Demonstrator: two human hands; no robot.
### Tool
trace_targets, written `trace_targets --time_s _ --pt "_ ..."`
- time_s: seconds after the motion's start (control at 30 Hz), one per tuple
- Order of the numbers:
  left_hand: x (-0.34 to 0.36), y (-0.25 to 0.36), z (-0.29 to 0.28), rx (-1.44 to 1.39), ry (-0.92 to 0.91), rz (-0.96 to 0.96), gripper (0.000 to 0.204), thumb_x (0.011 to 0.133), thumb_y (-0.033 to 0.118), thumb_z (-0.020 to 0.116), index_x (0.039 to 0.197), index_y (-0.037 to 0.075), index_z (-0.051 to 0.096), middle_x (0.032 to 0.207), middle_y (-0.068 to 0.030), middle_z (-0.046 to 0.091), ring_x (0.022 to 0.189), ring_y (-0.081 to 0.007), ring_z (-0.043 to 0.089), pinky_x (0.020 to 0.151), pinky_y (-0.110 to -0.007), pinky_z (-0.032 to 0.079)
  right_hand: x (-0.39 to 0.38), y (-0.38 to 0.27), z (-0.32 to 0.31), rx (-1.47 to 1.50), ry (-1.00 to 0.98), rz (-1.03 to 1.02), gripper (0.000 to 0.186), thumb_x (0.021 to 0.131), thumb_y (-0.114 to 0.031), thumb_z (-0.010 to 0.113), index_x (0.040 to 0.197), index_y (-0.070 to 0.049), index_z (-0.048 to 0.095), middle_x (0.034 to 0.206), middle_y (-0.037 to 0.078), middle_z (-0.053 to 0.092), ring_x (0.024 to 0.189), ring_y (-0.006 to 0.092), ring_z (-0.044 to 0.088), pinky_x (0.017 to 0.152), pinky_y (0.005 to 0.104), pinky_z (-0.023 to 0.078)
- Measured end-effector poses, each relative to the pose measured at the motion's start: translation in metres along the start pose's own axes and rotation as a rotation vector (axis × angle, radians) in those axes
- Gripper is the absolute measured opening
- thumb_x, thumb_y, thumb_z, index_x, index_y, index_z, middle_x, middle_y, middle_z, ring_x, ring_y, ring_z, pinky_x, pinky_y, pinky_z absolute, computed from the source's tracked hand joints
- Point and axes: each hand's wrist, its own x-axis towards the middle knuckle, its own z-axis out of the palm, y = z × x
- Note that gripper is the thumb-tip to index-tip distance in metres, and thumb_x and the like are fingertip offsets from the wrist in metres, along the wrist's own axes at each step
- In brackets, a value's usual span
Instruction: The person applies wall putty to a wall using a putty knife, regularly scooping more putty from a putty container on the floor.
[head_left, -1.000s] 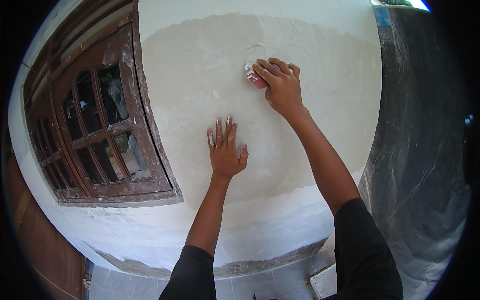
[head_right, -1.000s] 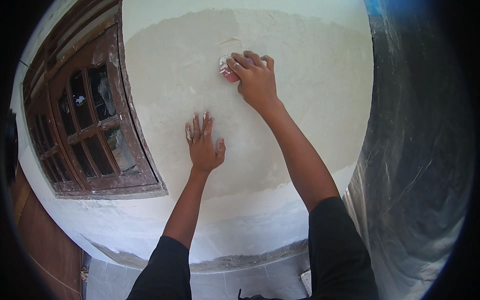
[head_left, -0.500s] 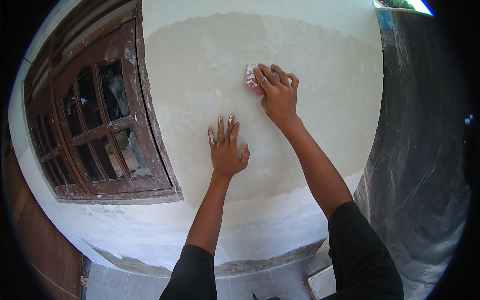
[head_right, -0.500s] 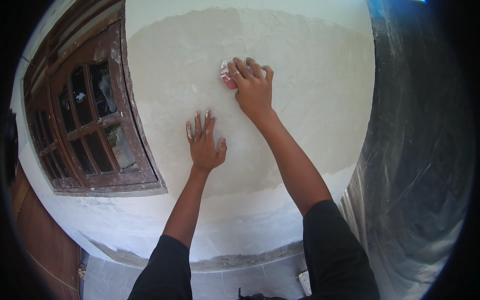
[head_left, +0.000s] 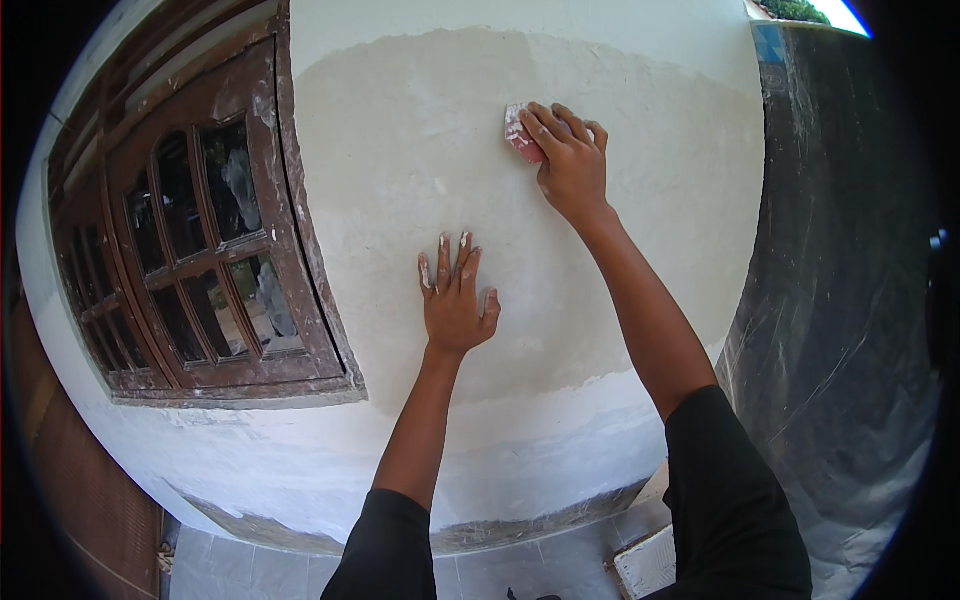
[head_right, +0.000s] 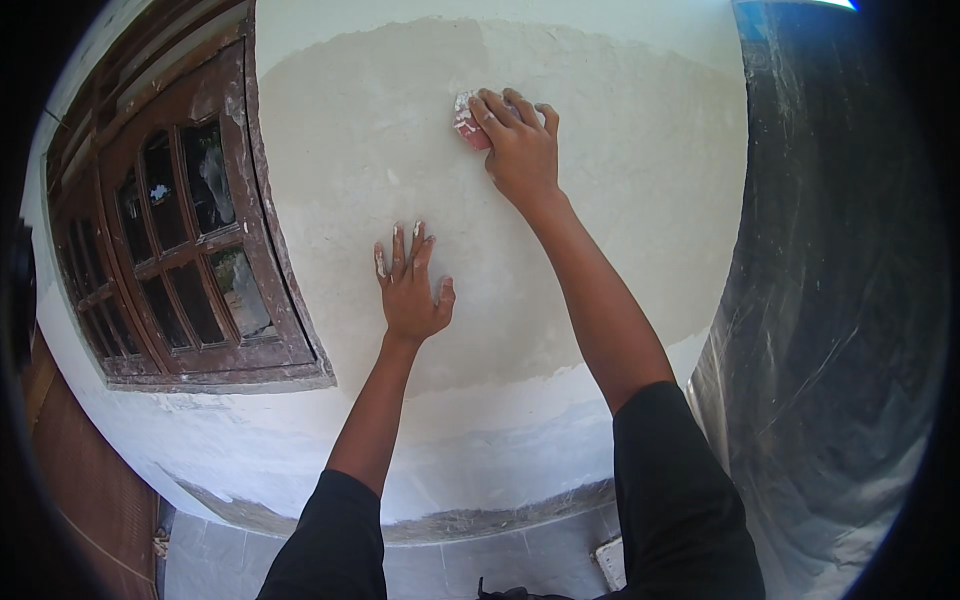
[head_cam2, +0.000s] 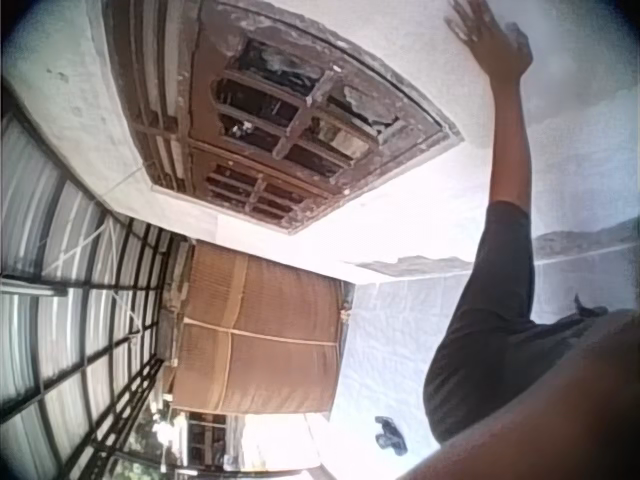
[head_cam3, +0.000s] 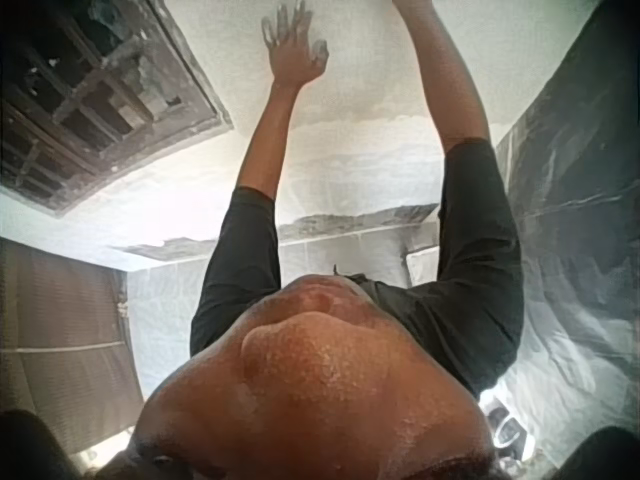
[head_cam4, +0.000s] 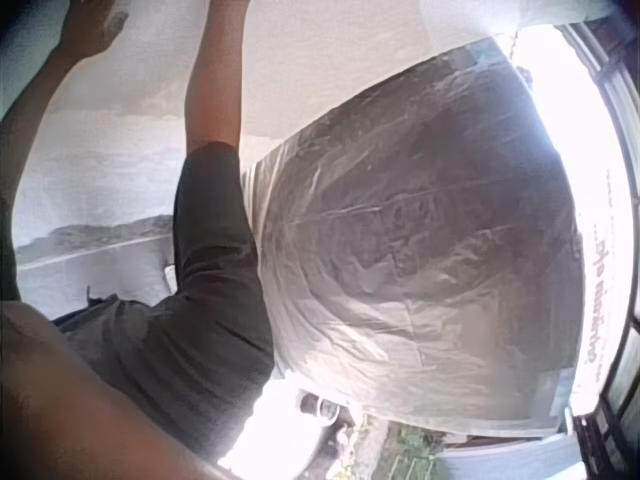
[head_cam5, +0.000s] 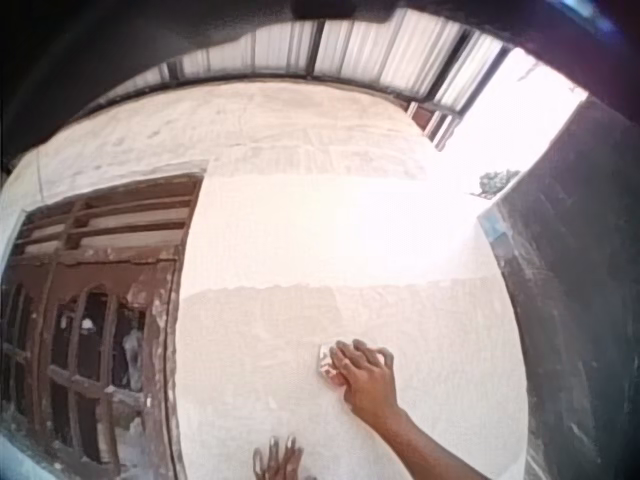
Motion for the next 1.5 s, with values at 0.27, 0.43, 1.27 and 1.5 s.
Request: trace_targets --time_s 0.27,0.43,1.27,1.5 --pt "-0.001 -0.002 -0.005 -0.003 0.012 -0.011 0.066 0.085 0.025 0.059 0.144 0.001 0.042 0.158 -0.0178 0.042 0.153 -0.0425 0.025 0.122 -0.064 0.008 -0.049 -0.034 -0.031 0.056 -0.081 -0.016 0.06 0.072 0.007 0.064 0.129 -0.013 0.065 0.136 0.003 0.066 0.126 0.0267 0.059 0.102 0.0502 0.034" --pt "0.001 -0.001 -0.007 -0.049 -0.019 -0.012 0.065 0.085 0.022 0.06 0.144 0.001 0.044 0.159 -0.0183 0.041 0.153 -0.0423 0.023 0.122 -0.065 0.006 0.026 -0.026 -0.006 0.02 0.025 -0.021 0.059 0.075 0.007 0.062 0.131 -0.011 0.063 0.138 0.004 0.063 0.128 0.0272 0.057 0.107 0.0531 0.033" --pt "-0.009 -0.01 -0.013 0.095 -0.075 0.009 0.059 0.09 0.023 0.053 0.147 0.005 0.048 0.159 -0.0118 0.043 0.151 -0.0395 0.03 0.119 -0.069 0.012 -0.108 -0.091 -0.032 0.085 -0.188 0.064 0.064 0.074 0.007 0.061 0.135 -0.012 0.062 0.139 0.005 0.063 0.132 0.0278 0.056 0.104 0.0539 0.03" --pt "-0.009 -0.007 -0.01 0.079 -0.068 0.027 0.06 0.089 0.022 0.053 0.146 0.005 0.049 0.16 -0.0119 0.042 0.152 -0.0403 0.028 0.119 -0.07 0.01 0.01 -0.023 -0.028 -0.022 0.023 0.071 0.066 0.078 0.009 0.059 0.138 -0.017 0.059 0.141 0.002 0.062 0.132 0.025 0.055 0.107 0.0532 0.031"
